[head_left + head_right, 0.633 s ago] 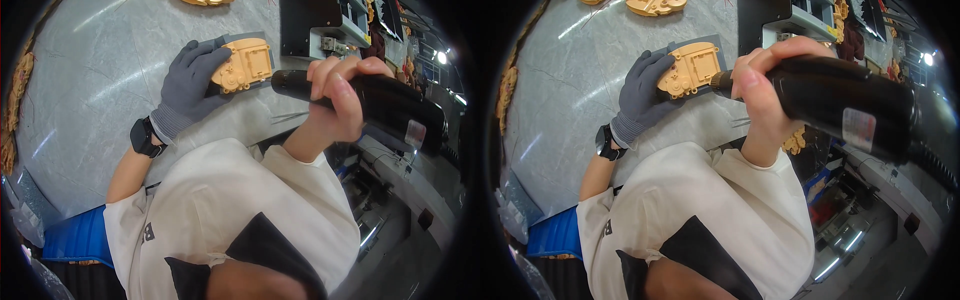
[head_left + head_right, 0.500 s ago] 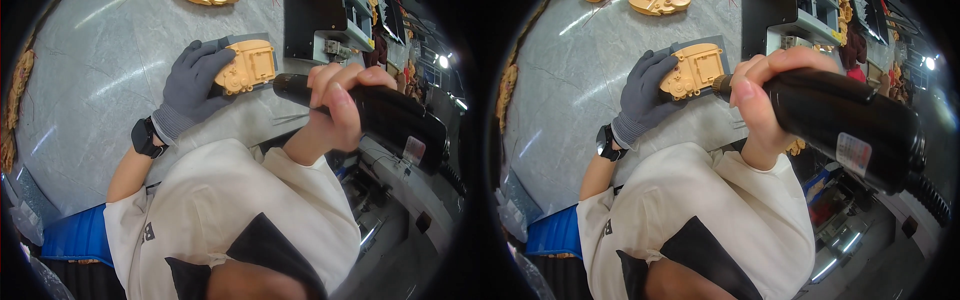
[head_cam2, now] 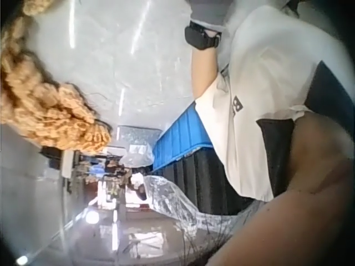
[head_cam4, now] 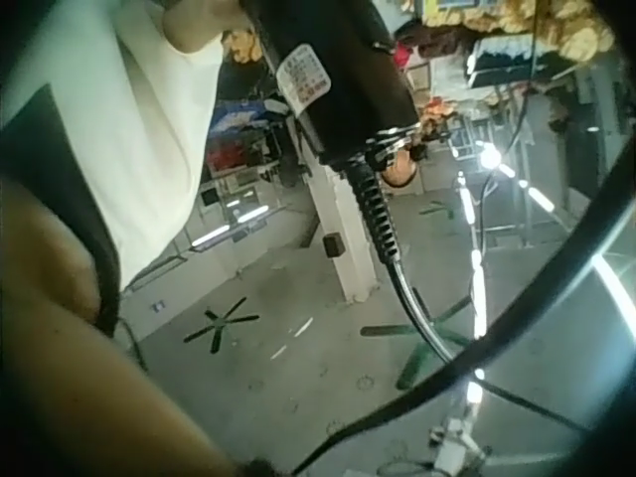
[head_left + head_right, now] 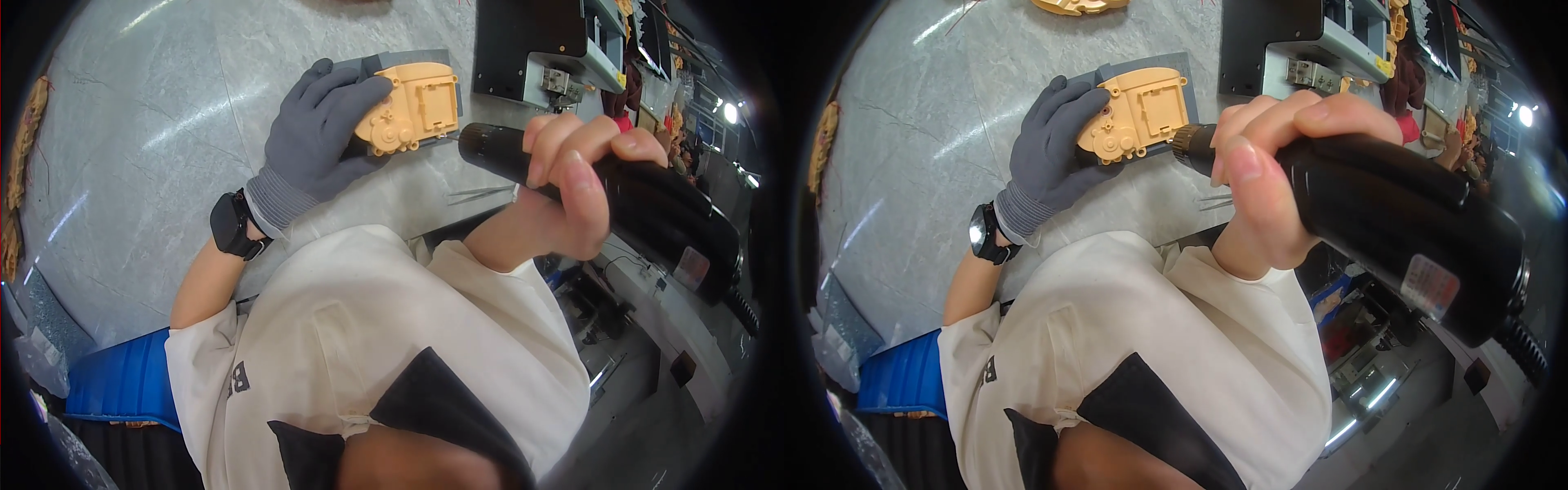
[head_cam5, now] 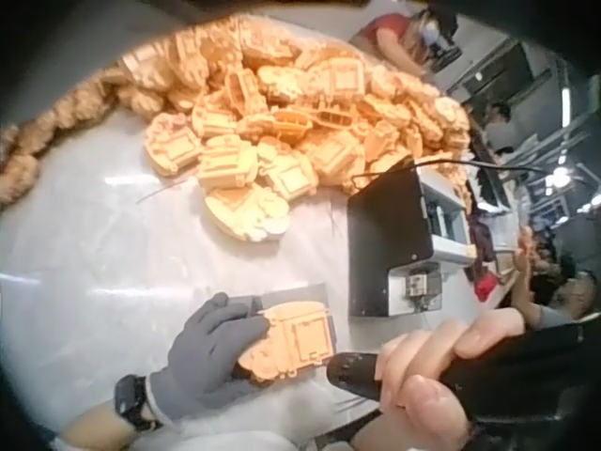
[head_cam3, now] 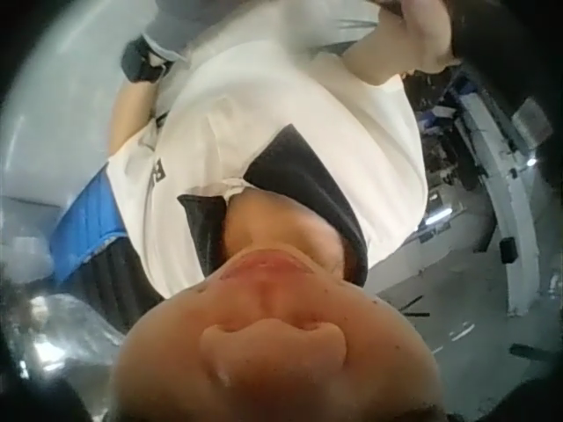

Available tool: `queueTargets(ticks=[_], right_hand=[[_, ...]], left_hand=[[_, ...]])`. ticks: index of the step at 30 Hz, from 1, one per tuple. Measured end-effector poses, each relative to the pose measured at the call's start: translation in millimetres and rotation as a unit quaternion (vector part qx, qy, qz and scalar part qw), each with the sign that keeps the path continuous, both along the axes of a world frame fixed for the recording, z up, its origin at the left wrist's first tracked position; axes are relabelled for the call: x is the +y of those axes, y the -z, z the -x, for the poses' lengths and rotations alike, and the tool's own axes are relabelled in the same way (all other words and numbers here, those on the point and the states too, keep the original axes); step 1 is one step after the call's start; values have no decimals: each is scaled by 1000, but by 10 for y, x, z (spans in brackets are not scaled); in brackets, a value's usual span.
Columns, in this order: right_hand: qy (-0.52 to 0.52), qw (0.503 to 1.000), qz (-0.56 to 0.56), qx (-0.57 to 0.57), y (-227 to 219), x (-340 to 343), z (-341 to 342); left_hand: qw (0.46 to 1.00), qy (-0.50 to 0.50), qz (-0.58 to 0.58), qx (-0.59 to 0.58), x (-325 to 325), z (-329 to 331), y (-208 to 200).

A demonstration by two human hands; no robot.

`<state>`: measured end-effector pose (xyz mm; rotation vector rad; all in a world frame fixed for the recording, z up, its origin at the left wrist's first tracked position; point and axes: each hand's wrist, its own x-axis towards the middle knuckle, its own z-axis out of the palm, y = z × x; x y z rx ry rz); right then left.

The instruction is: The person repeatedly places plastic components into a fixture, drives screws into them using an electric screwdriver, and moves the fastened parts onto a pile on the workbench.

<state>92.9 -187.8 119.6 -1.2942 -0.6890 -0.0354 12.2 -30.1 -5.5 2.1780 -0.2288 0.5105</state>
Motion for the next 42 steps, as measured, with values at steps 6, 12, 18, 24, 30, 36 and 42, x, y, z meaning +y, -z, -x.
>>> queueTargets(ticks=[6, 12, 18, 24, 30, 36, 42], right_hand=[[-16, 999, -31, 35, 60, -25, -38], [-34, 996, 86, -9, 3, 34, 69], [31, 997, -54, 41, -67, -365, -98], [197, 977, -51, -63, -455, -914, -655], [272, 962, 16, -21, -86, -746, -791], [103, 995, -18, 5, -157, -586, -50], [264, 963, 21, -51, -247, -695, -444]], left_hand=[[1000, 4, 1, 3, 3, -11, 0], [1000, -6, 9, 1, -24, -16, -12], [1000, -14, 5, 14, 6, 13, -12], [1000, -5, -8, 17, -5, 33, -27], [999, -1, -20, 31, 0, 50, -38], [1000, -5, -9, 24, -4, 21, -31], [1000, -3, -1, 27, 34, 32, -5]])
